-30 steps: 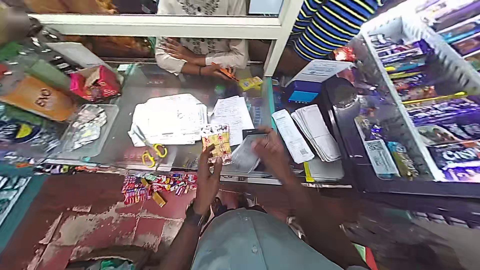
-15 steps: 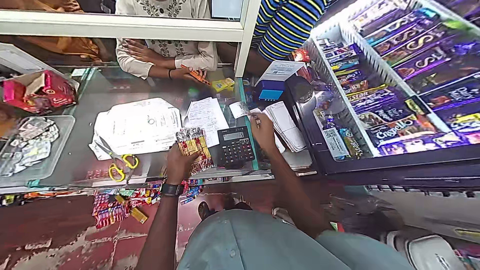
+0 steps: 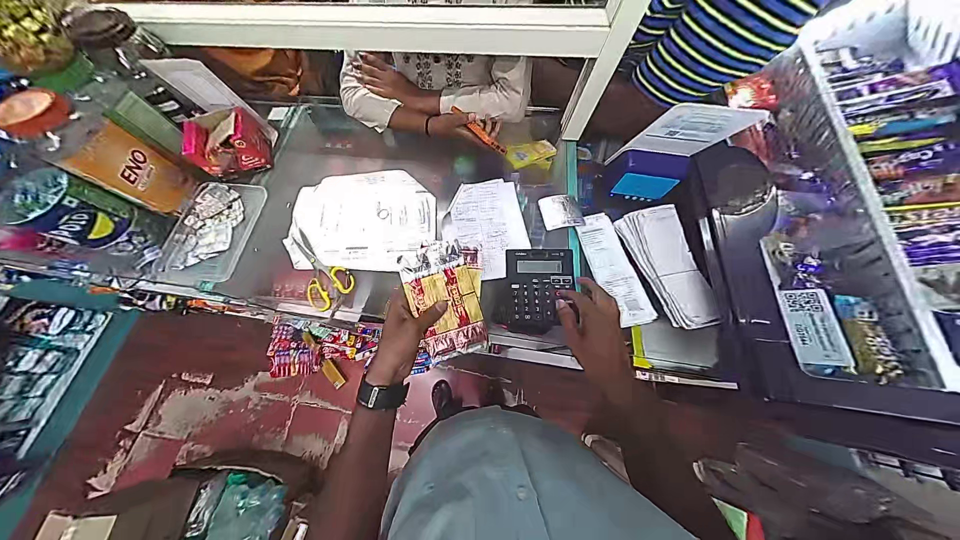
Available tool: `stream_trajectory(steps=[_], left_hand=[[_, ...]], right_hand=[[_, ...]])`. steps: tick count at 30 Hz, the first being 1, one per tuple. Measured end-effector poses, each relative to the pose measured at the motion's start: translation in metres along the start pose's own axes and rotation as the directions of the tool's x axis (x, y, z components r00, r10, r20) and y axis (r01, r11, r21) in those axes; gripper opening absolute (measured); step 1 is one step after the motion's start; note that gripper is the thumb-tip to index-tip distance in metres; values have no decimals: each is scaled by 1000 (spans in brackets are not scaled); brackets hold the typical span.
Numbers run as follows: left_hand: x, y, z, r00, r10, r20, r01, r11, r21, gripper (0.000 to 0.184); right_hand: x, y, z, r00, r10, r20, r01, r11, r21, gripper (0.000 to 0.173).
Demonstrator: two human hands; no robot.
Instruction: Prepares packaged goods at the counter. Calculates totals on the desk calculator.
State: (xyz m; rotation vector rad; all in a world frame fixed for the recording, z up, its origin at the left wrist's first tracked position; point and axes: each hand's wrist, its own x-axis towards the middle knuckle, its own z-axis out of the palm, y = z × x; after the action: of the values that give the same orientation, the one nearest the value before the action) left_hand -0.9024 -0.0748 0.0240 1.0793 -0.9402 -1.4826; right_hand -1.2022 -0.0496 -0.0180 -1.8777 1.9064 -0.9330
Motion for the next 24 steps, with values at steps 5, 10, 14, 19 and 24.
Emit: stream_trajectory(steps=[5,10,14,19,24], left_hand=[[-8,17,18,979,58,193,-66,997,34,46],[-11,17,28,970,183,161,-191,981,38,55],[-29,19,19,982,139,-126,-131,989,71,56],[-63,21,-28,952,179,-248,-168,984,66,45],[-84,11,-43,953,111,-283,-90,992,86,44]], right_hand=[[19,-86,2,962,-45,268,-193,581,790,76],[31,-111,11,964,-90,251,-190,428,884,72],[12,-73,13,994,-21,-108,94,679,728,20],[-27,-2,23,948,-163,-273,252,909,333,22],[-46,-1,30,964,-224,-143,232,972,39,27]])
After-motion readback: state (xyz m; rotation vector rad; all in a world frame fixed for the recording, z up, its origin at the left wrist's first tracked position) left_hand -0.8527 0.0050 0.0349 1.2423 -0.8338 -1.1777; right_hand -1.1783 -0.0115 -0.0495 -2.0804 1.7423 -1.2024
